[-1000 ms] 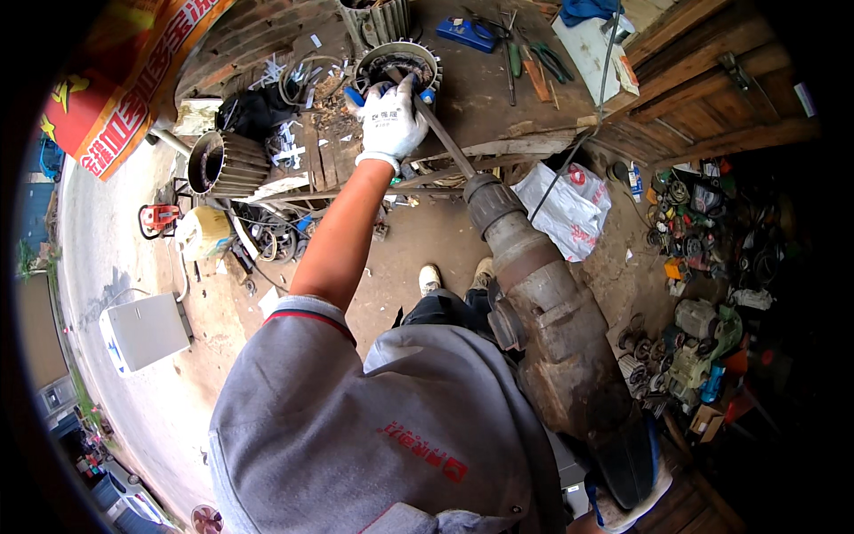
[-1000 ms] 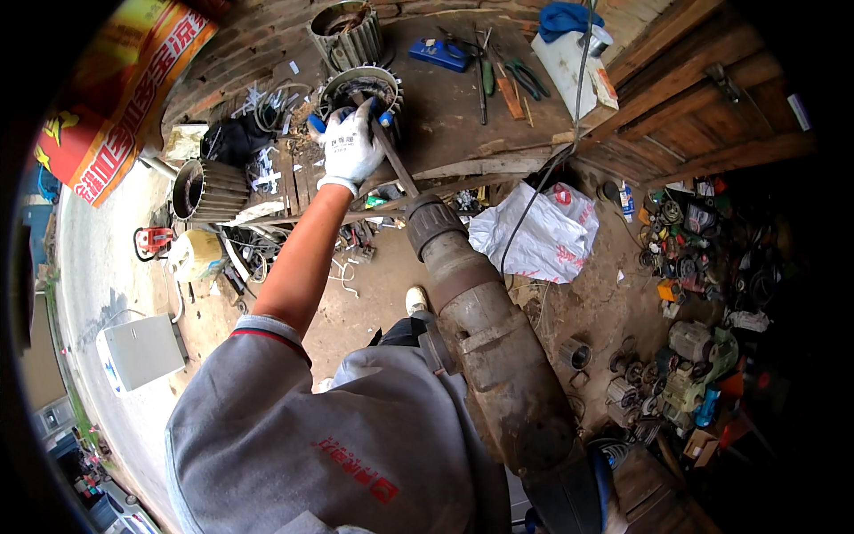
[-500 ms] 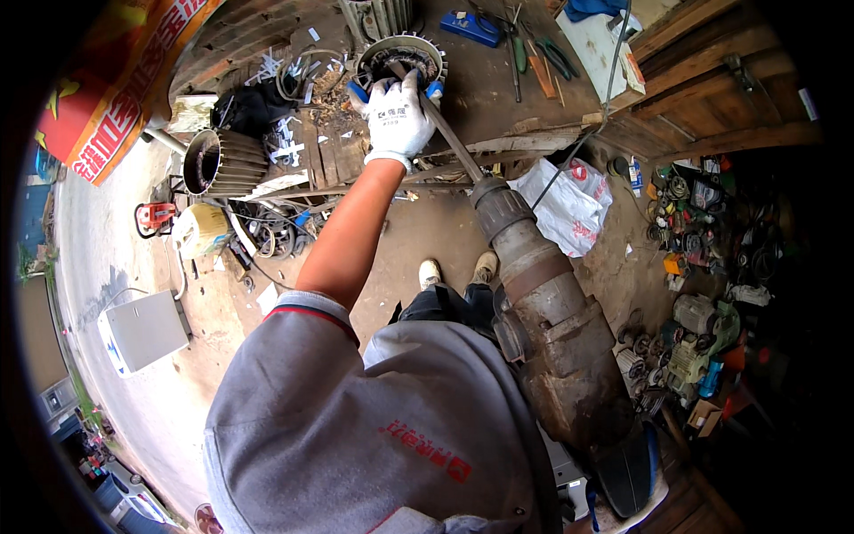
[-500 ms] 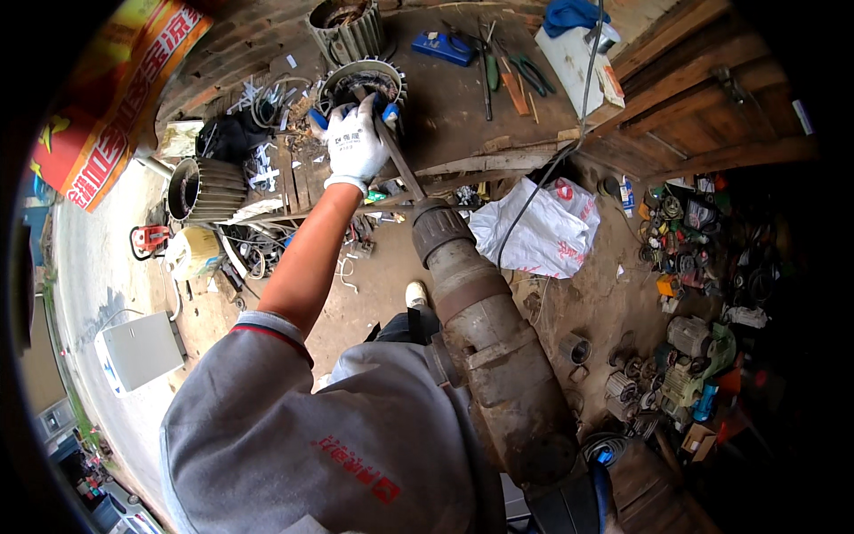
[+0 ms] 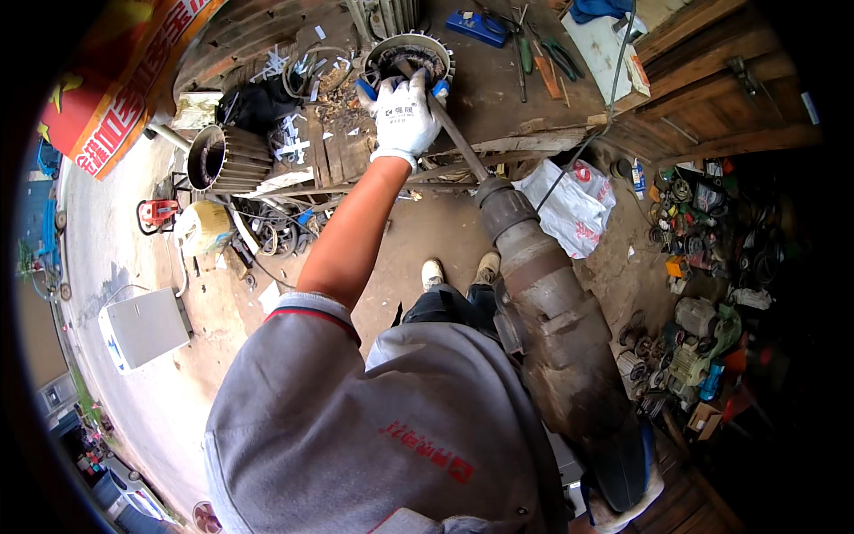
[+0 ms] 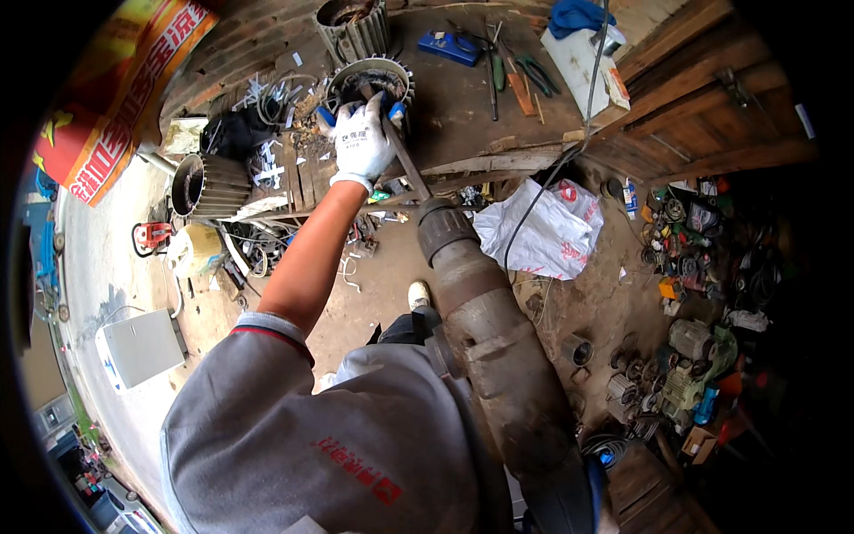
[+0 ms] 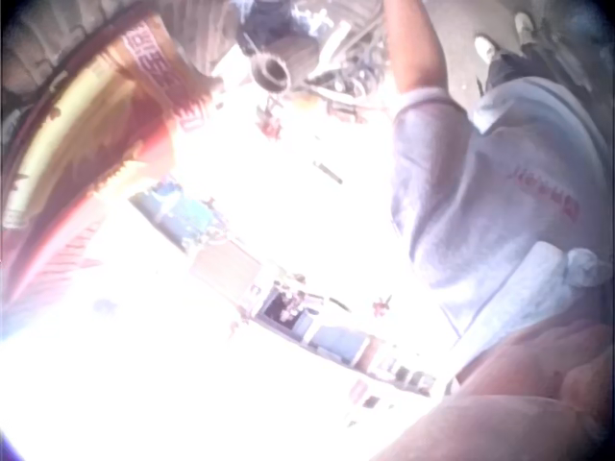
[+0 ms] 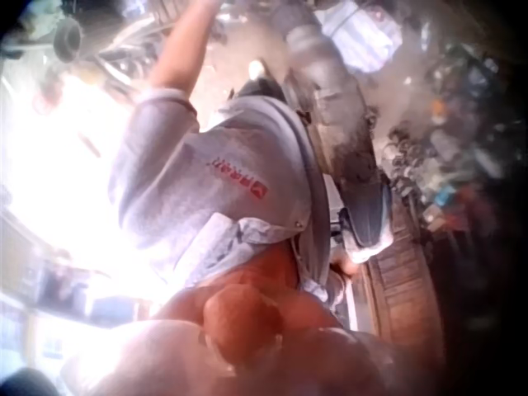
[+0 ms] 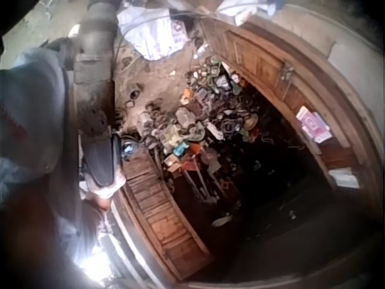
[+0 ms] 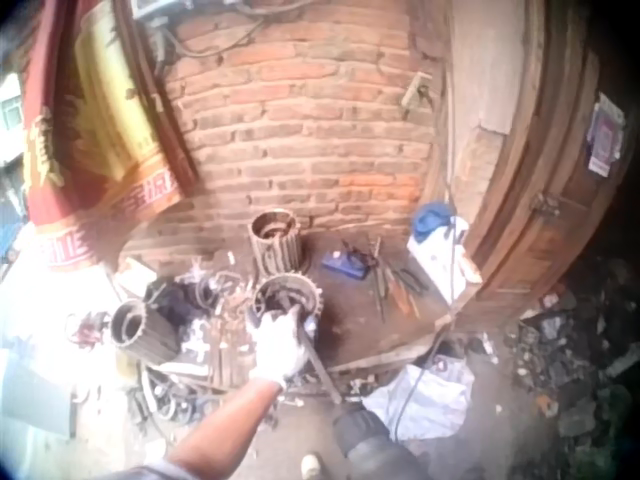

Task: The person uses a hammer and a metal rod to drive out copper windings from a cylindrical motor stator. After loosening the windings, they pull the copper coils out by hand and place them into a white plastic bag. The person then moves the empty stator casing aside.

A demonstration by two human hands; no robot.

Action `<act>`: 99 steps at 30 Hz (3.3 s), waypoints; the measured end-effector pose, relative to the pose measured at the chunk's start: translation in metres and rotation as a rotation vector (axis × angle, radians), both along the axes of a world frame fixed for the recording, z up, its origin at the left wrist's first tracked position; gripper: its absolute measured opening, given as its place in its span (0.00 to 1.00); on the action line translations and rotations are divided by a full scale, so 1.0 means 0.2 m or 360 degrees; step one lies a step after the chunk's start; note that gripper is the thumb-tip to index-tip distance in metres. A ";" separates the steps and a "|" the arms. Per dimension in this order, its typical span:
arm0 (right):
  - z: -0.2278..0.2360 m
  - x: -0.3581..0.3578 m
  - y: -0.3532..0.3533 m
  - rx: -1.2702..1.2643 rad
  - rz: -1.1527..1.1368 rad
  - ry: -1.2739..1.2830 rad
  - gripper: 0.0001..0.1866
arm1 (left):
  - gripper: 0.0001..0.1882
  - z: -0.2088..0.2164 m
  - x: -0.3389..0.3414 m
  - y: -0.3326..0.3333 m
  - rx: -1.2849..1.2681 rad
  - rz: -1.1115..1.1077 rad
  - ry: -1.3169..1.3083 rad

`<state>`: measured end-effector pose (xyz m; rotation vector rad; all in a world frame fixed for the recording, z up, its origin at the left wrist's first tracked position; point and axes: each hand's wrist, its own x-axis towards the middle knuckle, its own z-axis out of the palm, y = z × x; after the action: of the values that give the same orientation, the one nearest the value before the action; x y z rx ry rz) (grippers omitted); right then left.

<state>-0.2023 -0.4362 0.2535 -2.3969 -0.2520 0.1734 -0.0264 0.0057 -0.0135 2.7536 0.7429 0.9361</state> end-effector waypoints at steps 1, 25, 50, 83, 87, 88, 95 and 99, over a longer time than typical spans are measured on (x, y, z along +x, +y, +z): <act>0.00 0.00 -0.01 -0.0004 0.0002 -0.0003 0.34 | 0.21 0.00 0.01 0.01 0.0015 0.0004 0.0024; 0.02 0.02 0.02 -0.0049 0.0010 -0.0037 0.29 | 0.21 0.02 0.00 0.02 -0.0044 0.0024 0.0137; 0.02 0.10 0.10 -0.0114 0.0037 -0.0034 0.24 | 0.21 0.02 0.02 -0.03 -0.0037 0.0116 -0.0013; -0.02 0.16 0.01 0.0127 0.0109 0.0017 0.41 | 0.27 -0.03 0.00 0.10 0.0039 -0.0119 0.0148; -0.06 0.14 -0.04 0.0030 0.0114 -0.0038 0.40 | 0.26 -0.02 0.01 0.08 0.0078 -0.0017 0.0125; -0.06 0.14 -0.05 0.0018 0.0122 -0.0048 0.40 | 0.25 -0.02 0.01 0.07 0.0041 -0.0035 0.0131; -0.07 0.19 -0.14 -0.0168 0.0243 -0.0062 0.39 | 0.28 -0.02 0.00 0.05 0.0068 -0.0015 0.0201; -0.08 0.20 -0.04 0.0152 0.0050 -0.0121 0.37 | 0.29 0.00 0.01 0.06 0.0066 0.0000 0.0190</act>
<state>-0.1627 -0.4440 0.2365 -2.3082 -0.3260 0.0828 -0.0239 0.0168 -0.0136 2.8666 0.7496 0.8021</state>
